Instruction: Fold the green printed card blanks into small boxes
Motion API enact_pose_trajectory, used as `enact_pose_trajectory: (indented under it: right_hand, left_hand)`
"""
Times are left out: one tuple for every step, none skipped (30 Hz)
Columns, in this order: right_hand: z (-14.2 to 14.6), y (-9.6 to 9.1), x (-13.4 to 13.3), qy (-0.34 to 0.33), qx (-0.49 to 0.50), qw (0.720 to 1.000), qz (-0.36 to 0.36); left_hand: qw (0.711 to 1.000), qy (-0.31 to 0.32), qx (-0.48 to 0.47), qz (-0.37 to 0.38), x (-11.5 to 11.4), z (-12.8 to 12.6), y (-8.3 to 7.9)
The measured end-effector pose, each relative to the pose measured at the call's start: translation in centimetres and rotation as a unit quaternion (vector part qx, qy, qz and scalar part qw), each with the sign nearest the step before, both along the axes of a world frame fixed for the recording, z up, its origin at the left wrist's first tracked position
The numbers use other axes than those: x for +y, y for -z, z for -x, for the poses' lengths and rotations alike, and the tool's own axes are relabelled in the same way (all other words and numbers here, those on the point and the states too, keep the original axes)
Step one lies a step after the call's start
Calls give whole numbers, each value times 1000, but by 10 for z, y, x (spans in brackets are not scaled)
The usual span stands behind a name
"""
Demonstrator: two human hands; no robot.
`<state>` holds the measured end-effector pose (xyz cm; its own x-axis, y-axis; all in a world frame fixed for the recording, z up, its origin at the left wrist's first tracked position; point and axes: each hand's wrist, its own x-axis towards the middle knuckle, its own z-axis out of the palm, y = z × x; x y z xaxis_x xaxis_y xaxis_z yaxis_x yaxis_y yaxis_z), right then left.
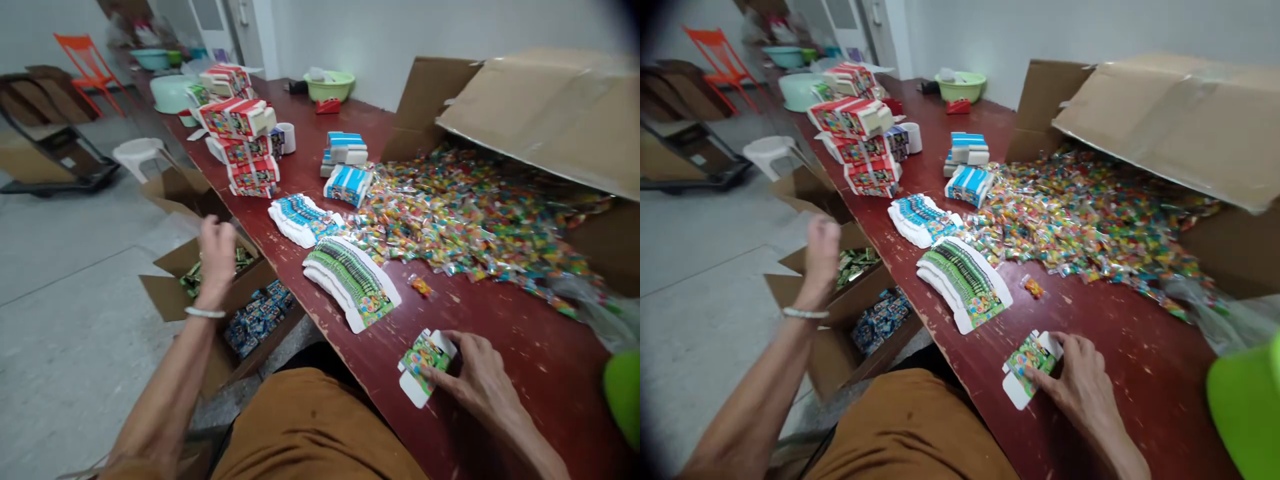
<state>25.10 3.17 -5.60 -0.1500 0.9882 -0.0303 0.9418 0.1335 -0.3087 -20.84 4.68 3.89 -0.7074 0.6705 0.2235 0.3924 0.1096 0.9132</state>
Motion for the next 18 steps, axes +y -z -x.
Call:
enact_pose_trajectory:
  right_hand:
    - [1, 2, 0, -2, 7, 1000, 8]
    - [2, 3, 0, -3, 15, 1000, 14]
    - [4, 3, 1, 2, 23, 1000, 20]
    - [5, 2, 3, 14, 33, 999, 27]
    - [7, 1, 4, 28, 49, 998, 39]
    - [8, 0, 5, 45, 70, 995, 56]
    - [10, -3, 5, 64, 101, 990, 74]
    - [12, -6, 5, 86, 147, 981, 90]
    - [16, -11, 3, 108, 207, 967, 103]
    - [20, -17, 2, 128, 275, 946, 112]
    - [26, -24, 0, 143, 344, 921, 115]
    - [33, -31, -2, 150, 408, 893, 117]
    - [41, -40, -4, 146, 454, 871, 116]
    - [50, -48, -6, 133, 482, 859, 111]
    - [59, -56, -7, 111, 499, 853, 106]
    - [68, -63, -7, 88, 512, 849, 94]
    - [77, -68, -6, 60, 523, 846, 85]
    - [85, -73, -4, 25, 527, 846, 79]
  left_hand:
    - [999, 40, 6, 6, -6, -23, 7]
    - [997, 82, 11, 9, -13, -51, 15]
    - [990, 141, 20, 11, -21, -83, 24]
    - [968, 244, 58, 1, -30, -116, 33]
    - [932, 349, 94, -5, -38, -146, 41]
    - [897, 425, 118, -17, -45, -173, 48]
    - [871, 473, 128, -25, -50, -194, 54]
    - [854, 503, 129, -25, -53, -208, 57]
    - [848, 517, 117, -16, -53, -217, 60]
    - [851, 517, 94, 1, -52, -220, 60]
    - [855, 515, 55, 28, -49, -219, 59]
    - [851, 521, -5, 64, -45, -216, 56]
    - [827, 545, -89, 109, -41, -211, 53]
    - [775, 582, -190, 156, -37, -206, 49]
    - [697, 621, -296, 202, -35, -202, 44]
    - [609, 648, -389, 241, -33, -198, 40]
    - [537, 657, -457, 266, -32, -195, 36]
    - [500, 650, -501, 277, -32, -193, 34]
